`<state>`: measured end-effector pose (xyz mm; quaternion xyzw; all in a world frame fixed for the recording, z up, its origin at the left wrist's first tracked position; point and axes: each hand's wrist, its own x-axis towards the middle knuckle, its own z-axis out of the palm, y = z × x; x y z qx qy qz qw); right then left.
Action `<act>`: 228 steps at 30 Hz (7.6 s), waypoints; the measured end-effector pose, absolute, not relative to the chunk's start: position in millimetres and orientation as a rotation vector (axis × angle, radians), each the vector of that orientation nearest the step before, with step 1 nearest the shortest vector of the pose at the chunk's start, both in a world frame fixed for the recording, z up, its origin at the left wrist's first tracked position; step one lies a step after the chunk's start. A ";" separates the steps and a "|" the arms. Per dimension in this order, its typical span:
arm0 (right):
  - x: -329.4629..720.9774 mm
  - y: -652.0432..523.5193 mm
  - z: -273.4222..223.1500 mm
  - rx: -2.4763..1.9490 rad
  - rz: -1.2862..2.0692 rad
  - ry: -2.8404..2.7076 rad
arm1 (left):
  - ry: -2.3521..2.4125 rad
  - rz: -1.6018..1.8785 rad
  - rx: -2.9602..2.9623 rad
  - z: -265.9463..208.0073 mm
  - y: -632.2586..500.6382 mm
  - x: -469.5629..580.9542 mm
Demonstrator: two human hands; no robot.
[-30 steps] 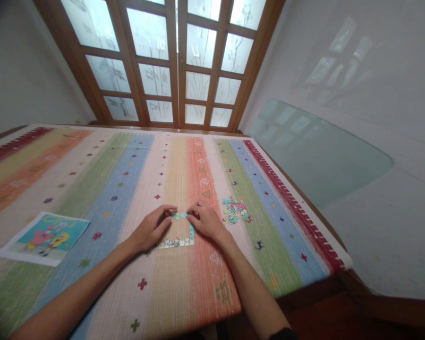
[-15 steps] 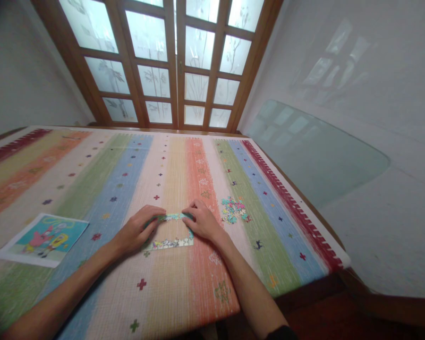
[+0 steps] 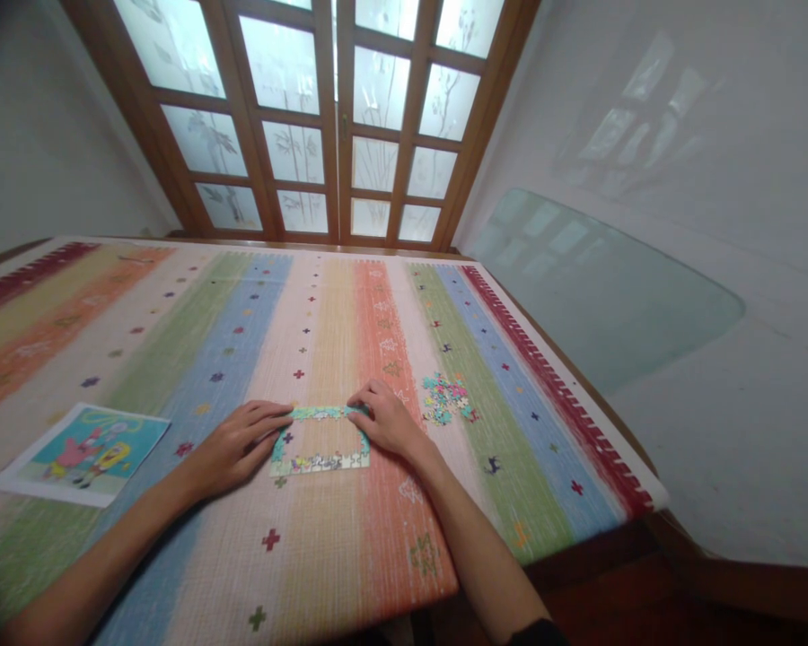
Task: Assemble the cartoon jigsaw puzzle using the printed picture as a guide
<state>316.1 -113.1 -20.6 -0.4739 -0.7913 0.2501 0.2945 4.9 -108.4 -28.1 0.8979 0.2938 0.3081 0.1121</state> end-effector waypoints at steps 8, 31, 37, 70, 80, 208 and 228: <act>315.8 -112.1 -20.4 -1.274 0.659 -2.126 | 0.883 0.916 2.593 -31.7 -109.5 5.5; 309.8 -114.0 -25.0 -1.280 0.370 -2.217 | 0.893 0.901 2.648 -31.5 -111.7 6.7; 306.0 -116.2 -24.3 -1.318 0.176 -2.298 | 0.908 0.898 2.663 -33.3 -112.9 7.1; 361.6 -129.7 -6.1 -1.159 0.634 -2.368 | 0.904 0.712 2.710 -22.7 -115.7 -3.1; 359.1 -150.3 -17.3 -1.213 0.715 -2.258 | 0.864 0.644 2.742 -24.7 -111.9 -5.7; 404.0 -129.8 5.0 -1.283 0.973 -1.512 | 0.755 0.625 2.789 -26.1 -109.3 -6.7; 285.8 -115.6 0.3 -1.194 0.606 -2.232 | 0.747 0.600 2.777 -27.5 -110.8 -7.8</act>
